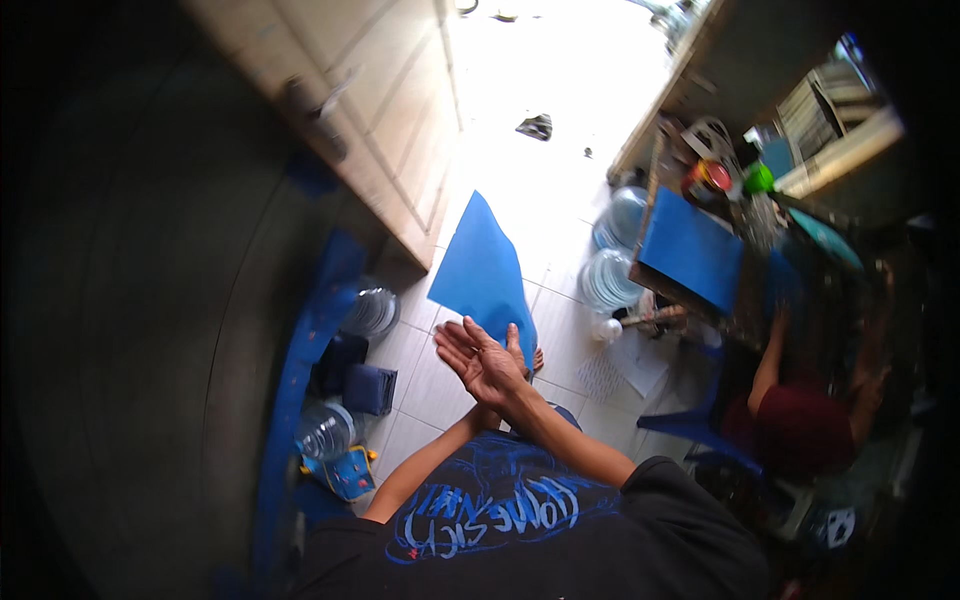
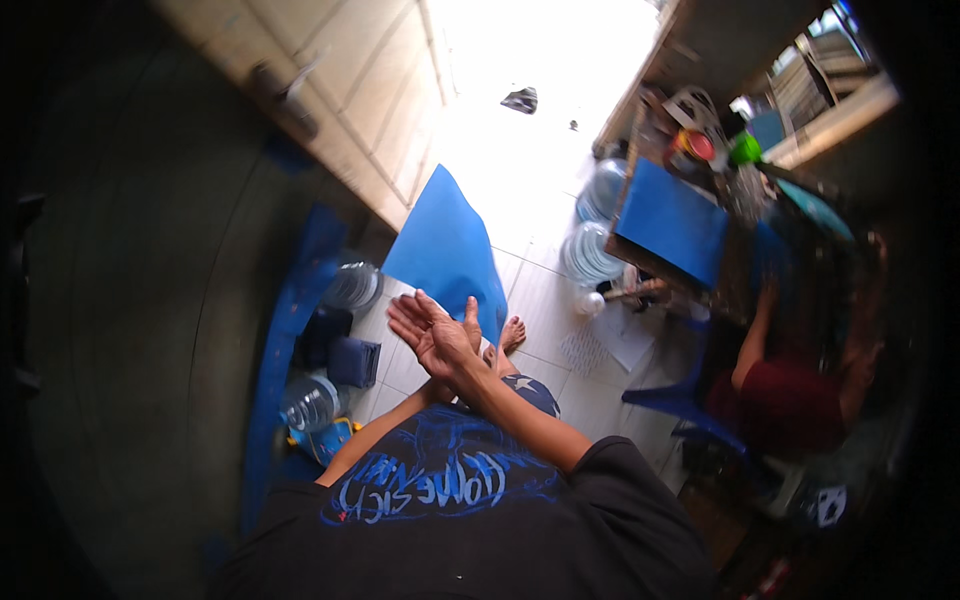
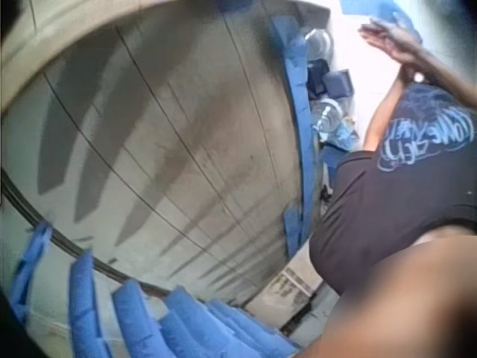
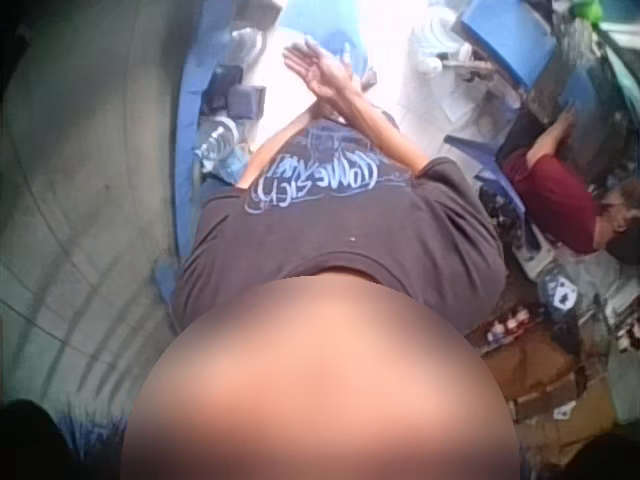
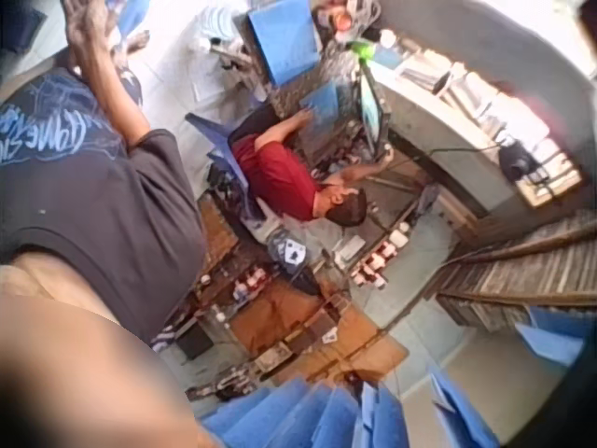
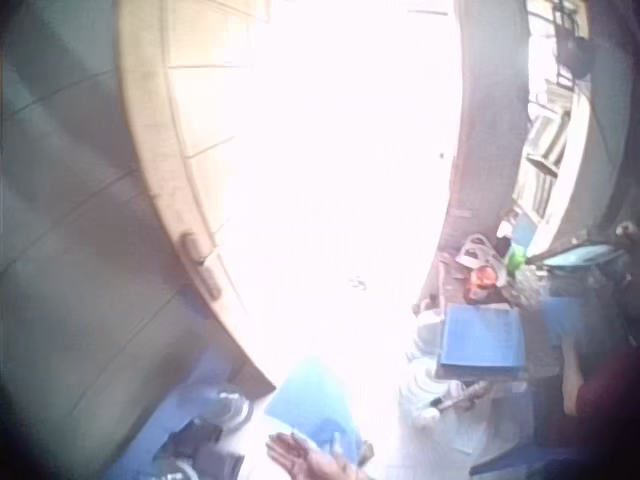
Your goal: The person repeatedly picks up blue foam sheets from a table and stacks them against a wall. The person handles the sheets one at a time, moving between the table and the wall repeatedly.
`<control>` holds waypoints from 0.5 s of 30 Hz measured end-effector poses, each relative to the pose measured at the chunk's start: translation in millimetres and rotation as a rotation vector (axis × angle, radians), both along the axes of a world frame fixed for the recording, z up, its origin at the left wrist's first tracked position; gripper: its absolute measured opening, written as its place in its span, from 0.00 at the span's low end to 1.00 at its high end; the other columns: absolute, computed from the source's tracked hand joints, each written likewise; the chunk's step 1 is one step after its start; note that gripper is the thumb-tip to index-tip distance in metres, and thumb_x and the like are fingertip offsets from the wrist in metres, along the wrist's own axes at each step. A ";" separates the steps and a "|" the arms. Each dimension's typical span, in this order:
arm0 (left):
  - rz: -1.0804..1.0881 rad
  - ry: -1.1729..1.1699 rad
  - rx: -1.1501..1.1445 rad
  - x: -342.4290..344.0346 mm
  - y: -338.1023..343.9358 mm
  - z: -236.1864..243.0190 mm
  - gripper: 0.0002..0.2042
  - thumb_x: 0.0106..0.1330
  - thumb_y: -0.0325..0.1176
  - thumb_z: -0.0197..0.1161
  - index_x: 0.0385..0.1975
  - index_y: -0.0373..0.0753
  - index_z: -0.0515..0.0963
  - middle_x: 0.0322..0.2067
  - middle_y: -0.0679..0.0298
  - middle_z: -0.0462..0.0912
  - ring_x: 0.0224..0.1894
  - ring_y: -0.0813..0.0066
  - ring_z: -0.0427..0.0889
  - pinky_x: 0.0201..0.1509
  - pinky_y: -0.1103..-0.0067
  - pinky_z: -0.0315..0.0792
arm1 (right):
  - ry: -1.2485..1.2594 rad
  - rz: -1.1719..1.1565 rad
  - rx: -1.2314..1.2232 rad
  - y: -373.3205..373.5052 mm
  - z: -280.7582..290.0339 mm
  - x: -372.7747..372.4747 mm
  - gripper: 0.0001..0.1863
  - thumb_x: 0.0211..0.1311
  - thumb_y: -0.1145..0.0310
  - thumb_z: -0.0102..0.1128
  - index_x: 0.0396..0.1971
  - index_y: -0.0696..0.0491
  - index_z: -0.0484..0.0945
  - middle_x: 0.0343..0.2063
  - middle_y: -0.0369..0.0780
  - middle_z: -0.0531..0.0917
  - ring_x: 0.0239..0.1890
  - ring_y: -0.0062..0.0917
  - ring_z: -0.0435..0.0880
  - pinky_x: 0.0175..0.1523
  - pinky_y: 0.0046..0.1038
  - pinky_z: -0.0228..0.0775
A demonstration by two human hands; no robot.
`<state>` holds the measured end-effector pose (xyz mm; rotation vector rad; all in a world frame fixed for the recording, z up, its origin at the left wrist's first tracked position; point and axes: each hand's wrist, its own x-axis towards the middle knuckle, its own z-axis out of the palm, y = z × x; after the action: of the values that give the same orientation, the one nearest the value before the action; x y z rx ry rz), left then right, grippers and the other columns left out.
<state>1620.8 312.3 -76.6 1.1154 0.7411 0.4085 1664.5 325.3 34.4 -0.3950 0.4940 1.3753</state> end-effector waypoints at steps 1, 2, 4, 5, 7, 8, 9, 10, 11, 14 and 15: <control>0.137 0.019 0.062 -19.0 8.2 16.4 0.11 0.63 0.32 0.53 0.41 0.34 0.69 0.36 0.66 0.73 0.37 0.77 0.71 0.41 0.81 0.67 | -0.067 0.236 0.157 -6.8 14.4 -13.8 0.23 0.60 0.62 0.51 0.49 0.63 0.65 0.44 0.50 0.75 0.46 0.36 0.76 0.48 0.32 0.72; 0.254 0.013 0.092 -40.9 22.2 33.3 0.10 0.63 0.33 0.53 0.39 0.34 0.71 0.34 0.67 0.74 0.34 0.79 0.72 0.39 0.82 0.67 | -0.361 0.322 0.150 -8.2 25.8 -25.5 0.23 0.60 0.62 0.51 0.49 0.62 0.65 0.43 0.49 0.75 0.44 0.35 0.77 0.47 0.31 0.72; 0.420 -0.068 0.112 -93.1 45.1 63.0 0.09 0.64 0.34 0.52 0.35 0.35 0.73 0.29 0.70 0.75 0.29 0.81 0.73 0.35 0.83 0.67 | -0.939 0.346 0.135 -5.8 32.5 -25.1 0.21 0.61 0.63 0.50 0.49 0.61 0.66 0.42 0.47 0.76 0.42 0.32 0.78 0.45 0.29 0.72; 0.456 -0.114 0.124 -128.5 53.1 78.1 0.09 0.65 0.34 0.51 0.33 0.35 0.75 0.27 0.71 0.76 0.27 0.83 0.73 0.32 0.84 0.67 | -1.224 0.242 0.154 -1.9 29.3 -21.0 0.21 0.61 0.63 0.50 0.49 0.61 0.67 0.41 0.46 0.77 0.40 0.31 0.78 0.44 0.28 0.73; 0.310 0.009 0.180 -215.1 62.5 106.1 0.12 0.63 0.35 0.55 0.40 0.35 0.74 0.36 0.70 0.77 0.37 0.82 0.72 0.44 0.83 0.66 | -1.285 0.166 -0.005 27.8 6.5 -24.4 0.24 0.61 0.59 0.49 0.52 0.59 0.63 0.46 0.47 0.74 0.47 0.32 0.74 0.49 0.33 0.68; 0.334 -0.026 0.205 -252.3 62.1 120.4 0.12 0.63 0.35 0.55 0.40 0.35 0.74 0.37 0.69 0.77 0.38 0.82 0.72 0.44 0.83 0.67 | -1.396 0.336 -0.080 42.5 -9.7 -38.1 0.27 0.61 0.57 0.49 0.54 0.59 0.61 0.50 0.47 0.71 0.52 0.32 0.70 0.53 0.36 0.64; 0.341 -0.055 0.218 -280.2 60.8 128.4 0.12 0.63 0.35 0.55 0.40 0.35 0.74 0.38 0.69 0.77 0.39 0.82 0.73 0.45 0.83 0.67 | -1.506 0.501 -0.186 59.3 -30.7 -49.8 0.30 0.61 0.54 0.48 0.56 0.58 0.58 0.53 0.46 0.68 0.56 0.33 0.66 0.56 0.38 0.59; 0.346 -0.087 0.125 -316.6 56.5 142.3 0.12 0.62 0.35 0.56 0.41 0.35 0.73 0.39 0.67 0.76 0.40 0.81 0.73 0.46 0.83 0.68 | -1.383 0.711 -0.126 72.4 -43.9 -74.2 0.34 0.60 0.50 0.47 0.59 0.57 0.54 0.58 0.45 0.61 0.60 0.33 0.58 0.60 0.40 0.51; 0.407 -0.149 0.135 -351.1 51.5 155.0 0.13 0.62 0.35 0.56 0.42 0.35 0.73 0.39 0.66 0.76 0.41 0.81 0.73 0.46 0.83 0.68 | -1.116 0.812 0.091 83.7 -54.4 -103.7 0.32 0.60 0.52 0.49 0.58 0.57 0.57 0.55 0.44 0.66 0.57 0.33 0.64 0.59 0.39 0.55; 0.665 -0.137 0.092 -446.8 22.9 184.0 0.13 0.60 0.34 0.58 0.42 0.35 0.73 0.38 0.65 0.77 0.40 0.80 0.75 0.46 0.82 0.69 | -0.928 1.071 0.672 110.3 -54.2 -194.6 0.16 0.54 0.70 0.59 0.43 0.58 0.72 0.38 0.38 0.78 0.43 0.24 0.75 0.51 0.28 0.66; 0.728 -0.098 0.120 -481.0 8.9 191.7 0.13 0.59 0.35 0.58 0.42 0.35 0.73 0.38 0.65 0.77 0.40 0.79 0.75 0.46 0.82 0.69 | -0.897 1.083 0.634 111.8 -45.2 -226.1 0.06 0.52 0.75 0.58 0.31 0.57 0.75 0.29 0.34 0.78 0.33 0.18 0.76 0.40 0.21 0.68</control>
<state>1139.8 321.2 115.1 0.8983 1.0360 1.1248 1438.4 437.1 -10.8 -0.7291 -1.0329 2.0502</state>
